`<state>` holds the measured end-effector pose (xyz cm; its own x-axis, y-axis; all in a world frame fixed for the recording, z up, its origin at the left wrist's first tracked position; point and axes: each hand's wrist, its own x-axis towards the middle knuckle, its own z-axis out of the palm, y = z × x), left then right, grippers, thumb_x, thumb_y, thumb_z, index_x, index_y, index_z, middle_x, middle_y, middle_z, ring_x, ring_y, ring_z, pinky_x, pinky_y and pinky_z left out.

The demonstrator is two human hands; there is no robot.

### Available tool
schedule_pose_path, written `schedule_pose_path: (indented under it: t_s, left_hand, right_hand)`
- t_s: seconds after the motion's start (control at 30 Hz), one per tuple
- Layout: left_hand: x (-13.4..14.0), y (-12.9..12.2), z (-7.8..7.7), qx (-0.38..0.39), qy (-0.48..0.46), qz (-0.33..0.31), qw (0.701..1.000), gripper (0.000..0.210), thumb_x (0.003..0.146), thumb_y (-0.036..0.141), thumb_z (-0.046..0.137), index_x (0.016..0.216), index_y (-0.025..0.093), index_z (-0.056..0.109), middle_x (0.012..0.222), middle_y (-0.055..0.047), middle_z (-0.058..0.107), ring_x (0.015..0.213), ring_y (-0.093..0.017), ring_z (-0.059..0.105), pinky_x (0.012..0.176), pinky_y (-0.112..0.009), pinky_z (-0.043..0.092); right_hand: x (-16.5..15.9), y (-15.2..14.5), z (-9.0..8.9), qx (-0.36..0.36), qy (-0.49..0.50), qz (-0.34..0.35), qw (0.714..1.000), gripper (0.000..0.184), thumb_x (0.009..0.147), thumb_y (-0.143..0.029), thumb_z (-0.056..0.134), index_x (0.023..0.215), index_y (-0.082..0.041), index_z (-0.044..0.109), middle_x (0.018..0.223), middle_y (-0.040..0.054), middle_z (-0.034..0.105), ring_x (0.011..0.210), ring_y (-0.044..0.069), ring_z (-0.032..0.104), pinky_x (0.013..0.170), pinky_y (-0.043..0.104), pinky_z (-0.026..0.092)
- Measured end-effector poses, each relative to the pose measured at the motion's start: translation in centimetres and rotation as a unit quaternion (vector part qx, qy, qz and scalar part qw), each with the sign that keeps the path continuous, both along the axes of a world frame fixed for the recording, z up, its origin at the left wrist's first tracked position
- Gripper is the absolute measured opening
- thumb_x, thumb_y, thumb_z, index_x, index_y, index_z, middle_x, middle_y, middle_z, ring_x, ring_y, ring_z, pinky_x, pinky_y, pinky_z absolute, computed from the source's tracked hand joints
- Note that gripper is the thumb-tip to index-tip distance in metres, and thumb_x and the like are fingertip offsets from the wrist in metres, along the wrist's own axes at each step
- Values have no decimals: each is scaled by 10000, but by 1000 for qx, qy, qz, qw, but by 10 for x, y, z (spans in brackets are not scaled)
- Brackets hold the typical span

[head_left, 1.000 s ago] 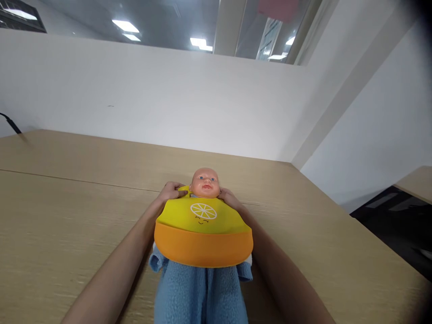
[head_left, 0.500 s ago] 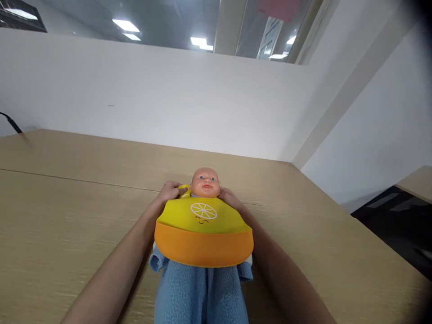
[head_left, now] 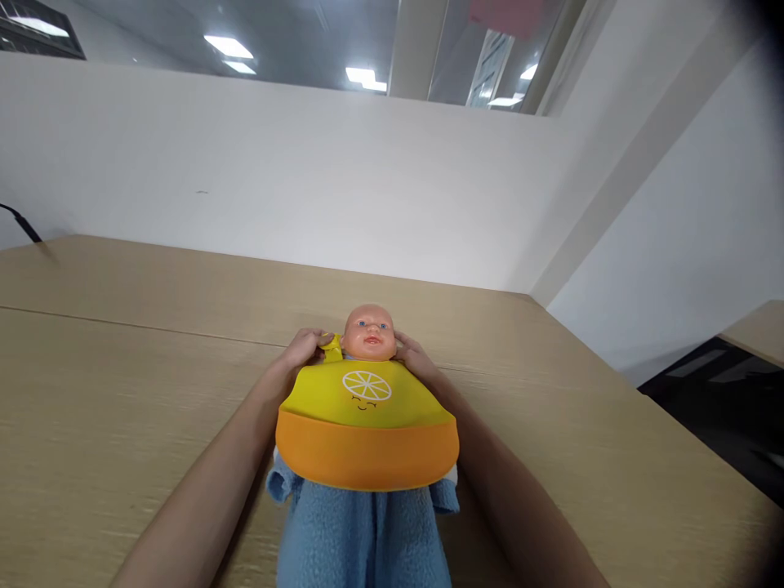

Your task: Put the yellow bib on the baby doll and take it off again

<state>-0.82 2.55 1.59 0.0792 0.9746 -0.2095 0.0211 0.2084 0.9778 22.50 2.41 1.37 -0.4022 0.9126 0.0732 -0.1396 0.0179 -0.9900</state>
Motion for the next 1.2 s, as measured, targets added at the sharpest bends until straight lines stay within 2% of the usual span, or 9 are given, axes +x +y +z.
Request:
schedule_pose_path:
  t_s: [0.2, 0.4, 0.57, 0.8, 1.0, 1.2]
  left_hand:
    - [0, 0, -1, -22, -61, -29, 997, 175, 659, 306, 619, 596, 187, 507, 443, 46, 426, 356, -81, 318, 388, -241, 197]
    - [-4, 0, -3, 25, -17, -39, 999, 230, 678, 325, 667, 591, 179, 512, 448, 50, 423, 380, -71, 337, 401, -229, 203]
    - [-5, -7, 2, 34, -25, -46, 998, 301, 685, 404, 700, 593, 183, 518, 447, 52, 430, 388, -76, 367, 408, -230, 220]
    - [-5, -8, 2, 23, -20, -45, 999, 323, 655, 420, 719, 564, 179, 524, 441, 53, 432, 390, -77, 368, 424, -241, 223]
    - [-6, -9, 2, 47, 12, -52, 997, 335, 664, 414, 707, 536, 187, 496, 433, 61, 407, 392, -72, 341, 432, -243, 209]
    - [-4, -15, 7, 40, -18, -52, 998, 334, 675, 417, 716, 559, 185, 507, 441, 64, 413, 393, -73, 354, 427, -238, 211]
  right_hand:
    - [-1, -2, 2, 2, -16, -3, 1000, 435, 767, -297, 601, 1195, -226, 637, 1251, 41, 648, 1131, 265, 609, 950, 383, 490]
    - [1, 1, -1, 20, -26, -22, 999, 407, 751, -258, 604, 1152, -213, 658, 1190, 44, 681, 1113, 264, 616, 939, 377, 495]
    - [3, 5, -2, -5, -61, -62, 996, 421, 696, -217, 626, 1114, -212, 674, 1137, 40, 704, 1052, 264, 641, 915, 379, 505]
    - [5, 9, -7, 23, -57, -38, 997, 396, 724, -261, 628, 1115, -212, 678, 1186, 41, 682, 1097, 261, 621, 947, 381, 489]
    - [5, 9, -5, 26, -67, -49, 996, 386, 711, -262, 640, 1090, -216, 695, 1154, 42, 697, 1074, 269, 631, 953, 394, 485]
    - [6, 10, -6, 21, -64, -42, 997, 388, 714, -260, 633, 1095, -220, 696, 1140, 41, 703, 1076, 274, 628, 954, 404, 482]
